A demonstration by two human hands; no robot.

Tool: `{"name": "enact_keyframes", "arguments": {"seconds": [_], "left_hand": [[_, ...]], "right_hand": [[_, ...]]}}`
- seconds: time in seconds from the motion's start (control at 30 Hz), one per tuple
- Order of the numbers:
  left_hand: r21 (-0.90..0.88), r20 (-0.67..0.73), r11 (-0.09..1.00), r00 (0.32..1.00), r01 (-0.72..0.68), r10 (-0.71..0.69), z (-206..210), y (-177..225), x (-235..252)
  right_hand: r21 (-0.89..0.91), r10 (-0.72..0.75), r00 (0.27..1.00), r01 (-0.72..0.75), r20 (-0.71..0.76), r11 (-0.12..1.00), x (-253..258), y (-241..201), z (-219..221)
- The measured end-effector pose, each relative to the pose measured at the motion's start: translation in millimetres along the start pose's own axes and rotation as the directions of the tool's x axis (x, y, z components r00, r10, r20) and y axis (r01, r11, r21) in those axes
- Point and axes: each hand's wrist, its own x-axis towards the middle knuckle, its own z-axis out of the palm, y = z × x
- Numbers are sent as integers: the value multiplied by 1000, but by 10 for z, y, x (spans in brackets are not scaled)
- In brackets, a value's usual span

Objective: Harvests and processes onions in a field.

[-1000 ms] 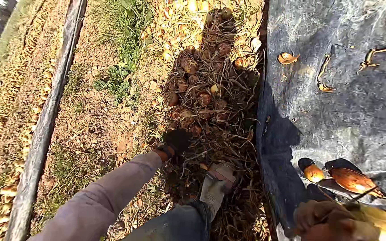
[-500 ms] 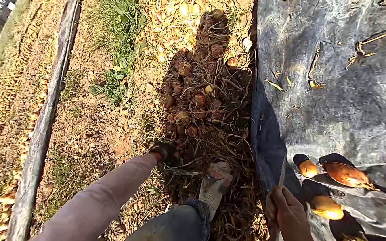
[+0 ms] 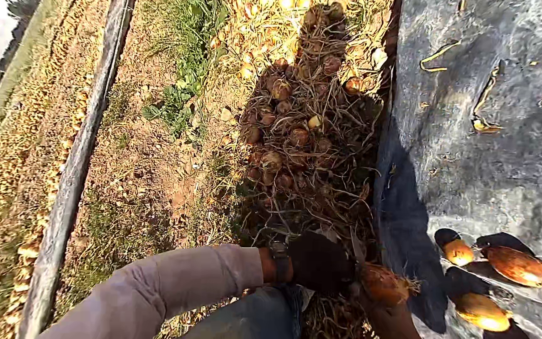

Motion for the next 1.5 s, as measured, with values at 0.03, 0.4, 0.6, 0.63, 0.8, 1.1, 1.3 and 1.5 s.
{"name": "enact_keyframes", "arguments": {"seconds": [0.03,0.4,0.6,0.63,0.8,1.1,1.3,1.5], "left_hand": [[29,-27,999,999,34,-33,-11,-62,36],[-119,47,445,453,888,-891,522,-2323,-631],[-14,145,545,541,838,-828,655,-2265,-701],[1,160,577,569,817,-807,527,-2130,-639],[-138,-87,810,808,570,-583,-128,-1186,-425],[-62,116,996,991,66,-59,-133,224,-121],[14,-1,989,989,147,-147,-406,-262,146],[43,-354,697,663,716,-660,-843,-1720,102]], "right_hand": [[-71,-28,999,27,-20,997,-13,52,-50],[520,11,963,136,-270,843,17,1,-1164],[452,73,979,22,-191,892,-47,39,-767],[425,117,978,-32,-173,904,-52,40,-719],[132,364,931,-364,27,922,20,90,-401],[380,158,988,-147,2,913,1,-60,-32],[221,16,993,11,-120,975,-32,-5,-154],[528,161,880,114,-447,841,20,-199,-925]]}}
